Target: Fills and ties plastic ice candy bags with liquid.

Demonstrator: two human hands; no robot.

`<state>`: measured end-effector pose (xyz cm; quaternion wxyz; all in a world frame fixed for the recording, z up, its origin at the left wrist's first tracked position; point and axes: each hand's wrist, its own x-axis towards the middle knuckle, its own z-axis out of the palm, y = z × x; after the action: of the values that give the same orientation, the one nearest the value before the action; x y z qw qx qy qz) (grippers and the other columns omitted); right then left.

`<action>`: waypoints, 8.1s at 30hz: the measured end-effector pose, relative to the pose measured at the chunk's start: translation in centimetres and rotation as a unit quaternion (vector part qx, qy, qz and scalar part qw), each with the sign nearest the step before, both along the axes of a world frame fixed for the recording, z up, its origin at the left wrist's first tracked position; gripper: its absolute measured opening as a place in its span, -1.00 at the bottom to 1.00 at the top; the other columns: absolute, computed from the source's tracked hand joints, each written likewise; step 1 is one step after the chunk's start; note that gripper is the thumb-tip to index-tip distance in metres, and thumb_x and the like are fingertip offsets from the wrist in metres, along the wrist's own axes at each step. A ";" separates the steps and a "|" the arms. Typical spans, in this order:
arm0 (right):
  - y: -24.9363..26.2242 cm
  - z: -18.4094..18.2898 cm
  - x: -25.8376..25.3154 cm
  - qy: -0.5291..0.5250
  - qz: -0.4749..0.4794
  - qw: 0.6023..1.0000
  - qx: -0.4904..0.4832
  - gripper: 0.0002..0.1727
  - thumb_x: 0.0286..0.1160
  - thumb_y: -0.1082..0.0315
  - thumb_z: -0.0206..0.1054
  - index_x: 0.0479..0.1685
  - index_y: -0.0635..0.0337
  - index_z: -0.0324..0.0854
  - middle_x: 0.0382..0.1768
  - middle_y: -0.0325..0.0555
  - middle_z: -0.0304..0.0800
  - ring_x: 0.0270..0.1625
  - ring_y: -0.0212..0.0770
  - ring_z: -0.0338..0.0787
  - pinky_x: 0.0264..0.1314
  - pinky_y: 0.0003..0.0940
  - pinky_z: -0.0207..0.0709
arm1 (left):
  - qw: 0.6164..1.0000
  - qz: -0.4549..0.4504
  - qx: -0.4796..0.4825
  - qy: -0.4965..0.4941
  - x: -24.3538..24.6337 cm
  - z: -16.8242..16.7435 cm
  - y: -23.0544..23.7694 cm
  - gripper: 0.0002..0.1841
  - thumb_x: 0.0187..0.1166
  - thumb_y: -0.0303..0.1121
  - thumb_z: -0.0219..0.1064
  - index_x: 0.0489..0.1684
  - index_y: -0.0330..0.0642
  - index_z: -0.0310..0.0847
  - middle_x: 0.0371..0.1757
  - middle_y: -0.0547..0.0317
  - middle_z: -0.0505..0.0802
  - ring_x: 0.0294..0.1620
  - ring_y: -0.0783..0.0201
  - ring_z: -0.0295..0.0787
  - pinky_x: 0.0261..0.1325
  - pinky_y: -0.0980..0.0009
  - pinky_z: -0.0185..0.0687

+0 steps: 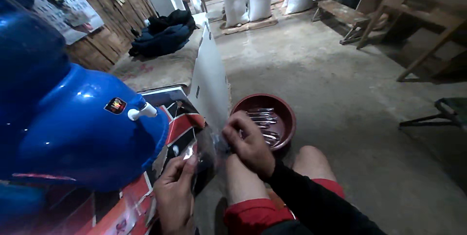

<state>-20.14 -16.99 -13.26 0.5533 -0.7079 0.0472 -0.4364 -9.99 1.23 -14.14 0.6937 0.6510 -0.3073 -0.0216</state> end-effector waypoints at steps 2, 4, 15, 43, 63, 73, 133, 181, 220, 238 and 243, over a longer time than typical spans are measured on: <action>2.1 0.4 0.5 0.000 0.097 0.995 -0.029 -0.75 0.59 0.28 0.45 -0.09 0.34 0.68 -0.21 -0.07 0.77 -0.20 -0.30 0.78 -0.08 -0.34 0.76 | 0.991 -0.047 -0.034 0.121 -0.4 0.0 -0.5 -0.88 0.57 -0.38 0.43 -0.28 -0.23 0.84 -0.33 0.16 0.85 -0.48 0.41 0.68 -0.40 0.52 0.67; 3.2 0.5 1.3 0.028 0.128 0.989 -0.067 -0.69 0.52 0.27 0.51 0.03 0.34 0.68 -0.15 -0.07 0.82 -0.13 -0.31 0.82 0.04 -0.35 0.78 | 0.970 -0.081 -0.059 0.223 -0.5 0.2 -0.6 -0.85 0.64 -0.40 0.34 -0.21 -0.24 0.83 -0.33 0.13 0.88 -0.44 0.39 0.77 -0.36 0.48 0.77; 1.5 3.3 6.5 0.156 0.106 0.956 -0.225 -0.49 0.60 0.38 0.30 0.57 0.06 0.47 -0.27 -0.14 0.82 -0.26 -0.19 0.82 -0.08 -0.10 0.77 | 0.942 0.197 0.186 -0.199 4.9 3.7 -0.6 -0.77 0.33 -0.42 0.51 -0.11 -0.27 0.72 0.05 -0.09 0.70 -0.14 0.21 0.69 -0.15 0.32 0.68; -2.5 12.3 16.8 0.059 0.219 0.940 -0.256 -0.68 0.76 0.21 0.28 0.27 0.16 0.77 -0.17 -0.12 0.90 -0.19 -0.31 0.84 0.02 -0.23 0.77 | 0.777 0.109 0.534 -0.316 12.1 16.6 -1.9 -0.61 0.58 -0.09 0.46 -0.66 -0.09 0.71 -0.60 0.00 0.72 -0.54 -0.06 0.66 -0.45 -0.21 0.53; -0.8 14.3 20.5 0.169 0.114 0.920 -0.334 -0.56 0.83 0.05 0.16 -0.24 0.18 0.77 -0.35 -0.11 0.79 -0.22 -0.18 0.78 -0.07 -0.07 0.66 | 0.799 0.090 0.499 -0.323 12.7 16.2 -1.5 -0.62 0.65 -0.05 0.40 -0.55 -0.09 0.74 -0.52 -0.01 0.76 -0.54 -0.03 0.71 -0.44 -0.18 0.63; -0.4 12.2 19.7 0.127 0.106 0.965 -0.202 -0.58 0.86 0.07 0.08 0.23 0.16 0.73 -0.11 -0.07 0.85 -0.12 -0.22 0.83 0.07 -0.11 0.74 | 0.800 0.102 0.493 -0.326 12.1 16.6 -2.5 -0.78 0.55 -0.27 0.42 -0.41 -0.21 0.83 -0.15 -0.12 0.83 -0.04 -0.14 0.79 0.02 -0.25 0.67; -3.9 -42.6 -5.7 0.676 0.072 0.729 0.083 -0.51 0.57 0.05 0.37 0.46 -0.04 0.66 0.25 0.07 0.84 0.35 0.09 0.79 0.49 0.26 0.57 | 0.761 0.080 0.528 -0.368 12.5 16.5 -2.9 -0.62 0.66 -0.10 0.35 -0.56 -0.16 0.65 -0.42 0.00 0.75 -0.26 -0.01 0.76 -0.21 -0.10 0.63; 0.1 -25.7 -3.9 0.729 0.120 0.672 0.045 -0.50 0.73 0.23 0.23 0.47 0.43 0.56 0.36 0.40 0.70 0.49 0.29 0.67 0.62 0.19 0.39 | 0.762 0.078 0.530 -0.363 12.5 16.7 -3.0 -0.60 0.65 -0.08 0.38 -0.58 -0.17 0.68 -0.42 0.00 0.76 -0.26 -0.03 0.75 -0.19 -0.12 0.61; -2.2 -35.6 -4.5 0.717 0.107 0.686 0.061 -0.49 0.63 0.15 0.33 0.47 0.25 0.60 0.34 0.30 0.74 0.44 0.25 0.70 0.57 0.28 0.44 | 0.756 0.057 0.527 -0.384 12.8 16.7 -2.6 -0.59 0.76 -0.16 0.24 -0.54 -0.18 0.68 -0.42 -0.02 0.75 -0.26 -0.04 0.75 -0.18 -0.12 0.60; -0.9 -30.7 -4.1 0.728 0.103 0.674 0.079 -0.49 0.72 0.22 0.24 0.55 0.31 0.52 0.44 0.31 0.66 0.53 0.22 0.63 0.64 0.21 0.36 | 0.758 0.047 0.523 -0.387 12.8 16.6 -2.4 -0.59 0.82 -0.18 0.16 -0.46 -0.20 0.70 -0.39 -0.03 0.76 -0.23 -0.02 0.77 -0.13 -0.11 0.63; -0.7 -30.2 -4.2 0.732 0.102 0.669 0.075 -0.50 0.72 0.22 0.23 0.54 0.29 0.53 0.44 0.28 0.66 0.53 0.20 0.63 0.63 0.18 0.38 | 0.756 0.050 0.517 -0.398 12.8 16.5 -2.5 -0.58 0.79 -0.16 0.19 -0.54 -0.18 0.67 -0.40 -0.02 0.75 -0.24 -0.02 0.75 -0.17 -0.10 0.60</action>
<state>-24.37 -17.68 -43.43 0.4337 -0.7564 0.3975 0.2859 2.86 -1.28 2.38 0.0672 0.8751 -0.4644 0.1187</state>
